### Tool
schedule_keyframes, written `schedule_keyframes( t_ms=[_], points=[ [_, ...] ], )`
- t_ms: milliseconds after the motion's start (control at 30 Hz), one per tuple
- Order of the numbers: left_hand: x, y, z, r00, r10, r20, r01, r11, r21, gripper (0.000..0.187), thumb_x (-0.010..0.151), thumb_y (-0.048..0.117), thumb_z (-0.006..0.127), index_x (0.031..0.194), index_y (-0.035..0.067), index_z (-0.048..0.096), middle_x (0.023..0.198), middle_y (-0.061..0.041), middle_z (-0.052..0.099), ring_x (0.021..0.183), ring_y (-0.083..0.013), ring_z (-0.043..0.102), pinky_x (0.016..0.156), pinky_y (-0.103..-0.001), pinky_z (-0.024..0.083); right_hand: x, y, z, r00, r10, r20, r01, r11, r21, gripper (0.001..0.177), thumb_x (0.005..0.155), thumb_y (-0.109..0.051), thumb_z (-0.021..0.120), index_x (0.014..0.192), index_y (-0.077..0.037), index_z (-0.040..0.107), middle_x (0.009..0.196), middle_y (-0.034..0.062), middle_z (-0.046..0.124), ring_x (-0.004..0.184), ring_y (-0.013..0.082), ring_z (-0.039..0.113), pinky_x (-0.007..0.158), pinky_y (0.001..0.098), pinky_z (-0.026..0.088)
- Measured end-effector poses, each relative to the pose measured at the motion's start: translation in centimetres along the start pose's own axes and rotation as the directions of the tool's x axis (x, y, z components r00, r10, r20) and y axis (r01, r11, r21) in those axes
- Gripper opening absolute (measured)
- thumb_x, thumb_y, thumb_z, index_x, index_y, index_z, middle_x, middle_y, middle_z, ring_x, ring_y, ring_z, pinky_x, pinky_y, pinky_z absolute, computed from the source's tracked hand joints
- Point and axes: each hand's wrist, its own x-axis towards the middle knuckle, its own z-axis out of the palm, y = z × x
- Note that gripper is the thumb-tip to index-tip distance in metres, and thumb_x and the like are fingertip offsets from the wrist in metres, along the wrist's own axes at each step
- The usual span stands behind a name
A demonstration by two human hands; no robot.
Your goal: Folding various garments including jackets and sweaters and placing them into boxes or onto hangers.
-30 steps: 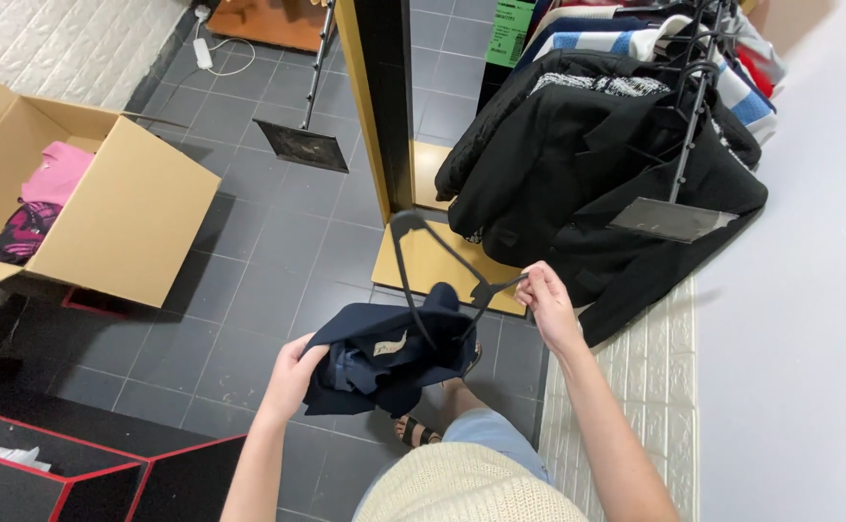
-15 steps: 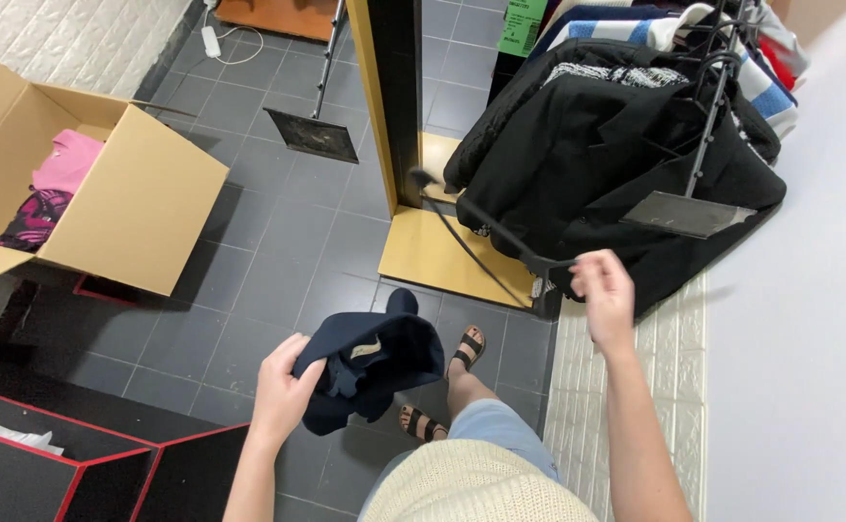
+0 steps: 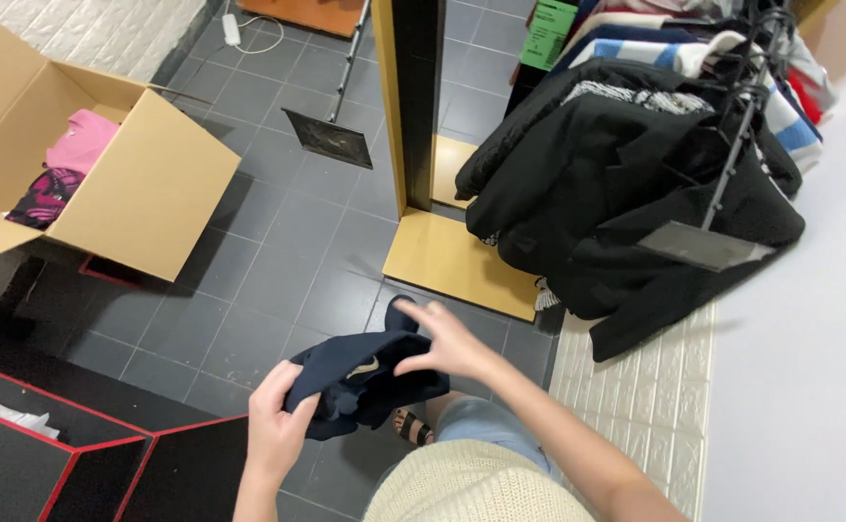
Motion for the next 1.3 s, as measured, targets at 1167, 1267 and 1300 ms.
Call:
schedule_keyframes(
  t_ms=[1167, 1267, 1300],
  points=[
    [-17.5, -11.2, 5.2, 0.164, -0.306, -0.938, 0.605, 0.782, -0.149, 0.027, 0.08, 0.018, 0.08, 0.104, 0.008, 0.076, 0.112, -0.012, 0.078, 0.121, -0.0214, 0.069, 0.12, -0.037, 0.038, 2.6, -23.2, 17.5, 0.501, -0.773, 0.389, 0.648, 0.633, 0.422, 0.018, 0.098, -0.002, 0.06, 0.111, -0.009, 0.07, 0.086, 0.009, 0.06, 0.077, 0.0233, 0.065, 0.086, 0.042, 0.057],
    [-21.9, -12.9, 2.2, -0.049, -0.286, -0.957, 0.505, 0.82, -0.271, 0.031, 0.076, 0.014, 0.084, 0.105, 0.009, 0.075, 0.102, -0.015, 0.078, 0.111, -0.0314, 0.073, 0.094, -0.041, 0.056, 4.1, -26.7, 18.2, 0.373, -0.795, 0.478, 0.767, 0.554, 0.324, 0.045, 0.083, -0.011, 0.083, 0.125, -0.012, 0.067, 0.087, 0.0078, 0.055, 0.073, 0.0265, 0.066, 0.084, 0.0432, 0.057],
    [-23.6, -13.7, 1.0, -0.118, -0.323, -0.939, 0.49, 0.804, -0.338, 0.033, 0.075, 0.017, 0.086, 0.105, 0.011, 0.075, 0.094, -0.016, 0.078, 0.102, -0.0318, 0.076, 0.078, -0.039, 0.063, 4.8, -28.0, 18.4, 0.309, -0.792, 0.526, 0.818, 0.504, 0.278, 0.07, 0.07, -0.02, 0.097, 0.132, -0.013, 0.065, 0.087, 0.0067, 0.054, 0.073, 0.0256, 0.065, 0.081, 0.0409, 0.056]
  ],
)
